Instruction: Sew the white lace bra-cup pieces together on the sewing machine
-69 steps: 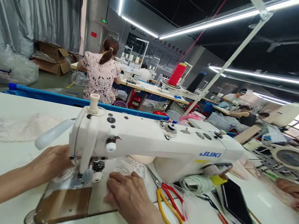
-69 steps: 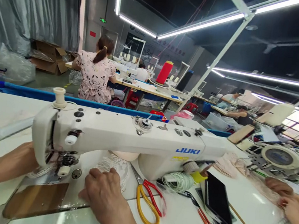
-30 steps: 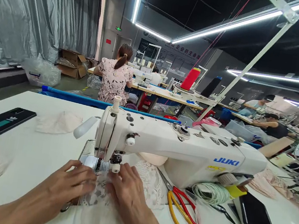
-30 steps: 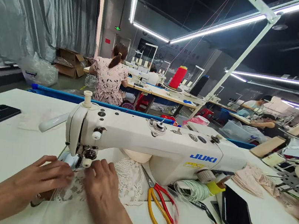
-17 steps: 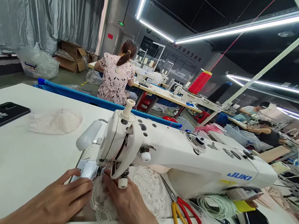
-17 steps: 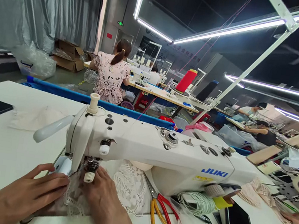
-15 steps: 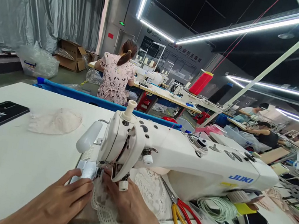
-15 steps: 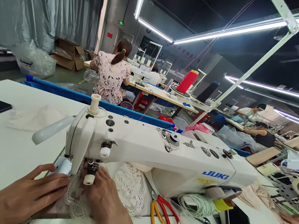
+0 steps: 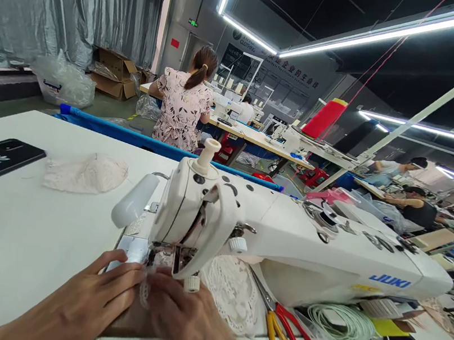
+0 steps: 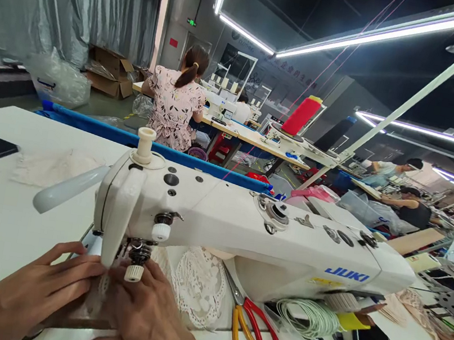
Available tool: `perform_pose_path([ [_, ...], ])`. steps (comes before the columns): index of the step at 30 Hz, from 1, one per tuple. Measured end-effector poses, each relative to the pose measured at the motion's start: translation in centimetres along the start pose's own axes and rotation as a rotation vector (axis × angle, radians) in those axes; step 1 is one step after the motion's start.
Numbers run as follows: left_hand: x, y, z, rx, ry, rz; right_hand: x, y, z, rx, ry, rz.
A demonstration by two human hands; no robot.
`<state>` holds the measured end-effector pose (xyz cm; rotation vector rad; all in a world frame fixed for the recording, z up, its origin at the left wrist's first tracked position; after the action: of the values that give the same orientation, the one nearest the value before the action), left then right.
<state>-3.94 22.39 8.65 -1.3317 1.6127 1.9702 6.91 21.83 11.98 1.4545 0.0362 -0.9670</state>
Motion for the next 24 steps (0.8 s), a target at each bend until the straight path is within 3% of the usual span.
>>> perform_pose_path([
  [5,0.0,-0.5,0.0,-0.034,0.025,0.086,0.7,-0.4,0.6,0.044,0.025,-0.055],
  [12,-0.7,-0.5,0.6,0.072,0.029,-0.001,0.3,0.5,0.4,0.053,0.008,-0.11],
  [16,-1.2,-0.5,1.2,0.12,0.124,0.043,0.4,-0.4,0.4,0.098,-0.021,-0.165],
  [20,-1.6,0.3,0.8,0.108,0.167,0.053,0.7,-1.1,0.4,0.154,-0.047,-0.146],
  [24,-1.3,1.4,0.0,0.124,0.195,-0.006,0.9,-0.3,0.4,0.122,-0.036,-0.19],
])
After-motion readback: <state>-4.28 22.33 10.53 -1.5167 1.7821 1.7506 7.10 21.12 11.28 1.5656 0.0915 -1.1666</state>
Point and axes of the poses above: each hand's wrist, its own x-axis away from the middle knuckle, its own y-axis out of the back of the hand, z = x × y, the point moved 8 cm from there along -x, towards the middle knuckle, and after that the axes turned 7 degrees about -z, right-handed, at the moved point
